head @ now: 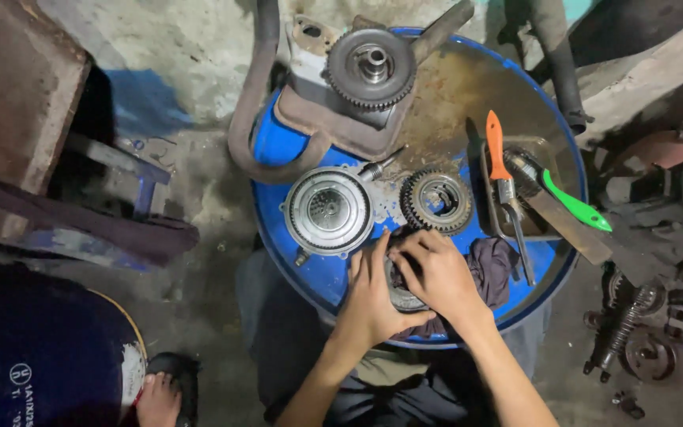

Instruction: The person cleans a metal gear using a dark cloth, wiping the teeth and inner surfaces. They rotate the gear to access different areas and continue wiping it thoroughly. Other gears and tools are visible on the blue barrel surface nearby.

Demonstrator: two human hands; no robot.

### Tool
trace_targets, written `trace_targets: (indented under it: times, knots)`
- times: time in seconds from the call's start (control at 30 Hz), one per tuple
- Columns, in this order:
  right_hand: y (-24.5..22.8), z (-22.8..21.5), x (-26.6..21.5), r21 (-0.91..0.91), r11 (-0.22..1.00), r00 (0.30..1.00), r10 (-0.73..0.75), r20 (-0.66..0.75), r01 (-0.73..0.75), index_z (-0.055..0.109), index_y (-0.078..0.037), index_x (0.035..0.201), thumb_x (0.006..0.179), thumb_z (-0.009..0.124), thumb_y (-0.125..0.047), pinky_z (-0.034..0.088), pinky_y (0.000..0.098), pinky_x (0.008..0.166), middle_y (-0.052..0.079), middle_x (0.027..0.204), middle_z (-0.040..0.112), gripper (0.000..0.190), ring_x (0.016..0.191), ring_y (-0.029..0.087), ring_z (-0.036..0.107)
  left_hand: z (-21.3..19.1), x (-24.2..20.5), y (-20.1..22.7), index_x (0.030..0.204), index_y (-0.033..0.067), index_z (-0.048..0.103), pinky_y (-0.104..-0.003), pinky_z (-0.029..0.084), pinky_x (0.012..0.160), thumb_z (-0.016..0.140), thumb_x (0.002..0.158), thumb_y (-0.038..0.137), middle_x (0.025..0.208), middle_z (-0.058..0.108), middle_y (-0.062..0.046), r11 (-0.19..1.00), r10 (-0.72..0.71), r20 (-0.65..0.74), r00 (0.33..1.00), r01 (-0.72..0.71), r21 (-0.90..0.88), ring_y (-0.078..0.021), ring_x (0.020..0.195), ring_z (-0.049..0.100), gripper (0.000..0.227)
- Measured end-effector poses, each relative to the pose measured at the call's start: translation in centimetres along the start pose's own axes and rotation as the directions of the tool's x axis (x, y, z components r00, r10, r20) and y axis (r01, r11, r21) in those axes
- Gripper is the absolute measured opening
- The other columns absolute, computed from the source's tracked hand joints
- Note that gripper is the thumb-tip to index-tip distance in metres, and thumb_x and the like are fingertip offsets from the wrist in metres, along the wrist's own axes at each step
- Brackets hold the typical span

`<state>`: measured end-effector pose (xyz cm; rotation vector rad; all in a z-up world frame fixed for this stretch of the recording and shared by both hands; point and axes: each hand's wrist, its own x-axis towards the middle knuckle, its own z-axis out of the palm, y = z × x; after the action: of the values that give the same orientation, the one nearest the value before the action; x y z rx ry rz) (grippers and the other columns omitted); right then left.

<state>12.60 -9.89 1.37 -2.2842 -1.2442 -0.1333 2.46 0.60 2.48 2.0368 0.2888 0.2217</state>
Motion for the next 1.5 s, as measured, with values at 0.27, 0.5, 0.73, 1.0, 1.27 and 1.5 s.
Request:
trace_targets:
  times: [0.27, 0.5, 0.73, 1.0, 1.27, 1.5]
  knots:
    - [1.0, -0.3, 0.4, -0.020, 1.000, 0.999, 0.015, -0.041, -0.015, 0.066, -0.015, 0.080, 0.079, 0.064, -0.019, 0.048, 0.0340, 0.067, 0.003, 0.076, 0.059, 0.005, 0.076, 0.024, 0.061, 0.0, 0.5, -0.4, 0.140, 0.0038, 0.026, -0.053, 0.032, 0.097, 0.083, 0.041, 0.042, 0.126, 0.044, -0.023, 0.999, 0.029, -0.005, 1.000, -0.029, 0.023, -0.0400, 0.120, 0.034, 0.121]
    - [1.3, 0.5, -0.4, -0.064, 0.991, 0.982, 0.105, -0.155, -0.116, 0.066, -0.015, 0.081, 0.081, 0.065, -0.020, 0.050, 0.0298, 0.069, 0.002, 0.075, 0.058, 0.006, 0.076, 0.021, 0.062, -0.3, 1.5, -0.9, 0.142, 0.0075, 0.025, -0.055, 0.033, 0.097, 0.083, 0.039, 0.041, 0.128, 0.043, -0.022, 0.998, 0.009, 0.132, 0.991, -0.017, 0.056, -0.0389, 0.124, 0.031, 0.122]
    - [1.4, -0.4, -1.3, -0.135, 0.952, 0.958, 0.261, -0.119, -0.276, 0.066, -0.017, 0.085, 0.078, 0.065, -0.020, 0.052, 0.0343, 0.064, 0.003, 0.075, 0.059, 0.008, 0.072, 0.025, 0.064, -0.8, 1.6, -0.9, 0.140, 0.0062, 0.029, -0.054, 0.026, 0.104, 0.084, 0.047, 0.033, 0.135, 0.039, -0.026, 0.994, 0.105, 0.162, 0.981, -0.109, 0.013, -0.0443, 0.127, 0.028, 0.111]
    - [2.3, -1.7, -2.5, -0.062, 0.938, 0.935, 0.330, -0.129, -0.340, 0.067, -0.020, 0.084, 0.079, 0.065, -0.022, 0.052, 0.0363, 0.063, 0.004, 0.075, 0.061, 0.006, 0.072, 0.028, 0.064, -2.0, 2.7, 0.9, 0.144, 0.0114, 0.024, -0.052, 0.025, 0.106, 0.084, 0.053, 0.025, 0.139, 0.036, -0.027, 0.973, 0.188, 0.342, 0.921, -0.222, 0.063, -0.0470, 0.129, 0.025, 0.109]
    - [2.1, -0.9, -2.4, 0.051, 0.957, 0.922, 0.290, -0.256, -0.287, 0.066, -0.018, 0.081, 0.078, 0.067, -0.020, 0.052, 0.0329, 0.064, 0.004, 0.072, 0.060, 0.004, 0.072, 0.026, 0.064, -1.6, 2.8, -0.5, 0.139, 0.0049, 0.031, -0.050, 0.036, 0.099, 0.082, 0.048, 0.040, 0.139, 0.033, -0.027, 0.936, 0.253, 0.199, 0.947, -0.292, 0.198, -0.0432, 0.127, 0.034, 0.110]
    - [1.9, -0.7, -2.1, 0.207, 0.960, 0.871, 0.263, -0.415, -0.191, 0.067, -0.011, 0.076, 0.074, 0.075, -0.010, 0.052, 0.0296, 0.063, 0.003, 0.070, 0.064, 0.008, 0.068, 0.023, 0.066, -0.5, 2.5, -1.1, 0.138, 0.0021, 0.034, -0.047, 0.038, 0.097, 0.077, 0.047, 0.049, 0.124, 0.046, -0.023, 0.922, 0.296, 0.058, 0.953, -0.301, 0.245, -0.0373, 0.123, 0.040, 0.111]
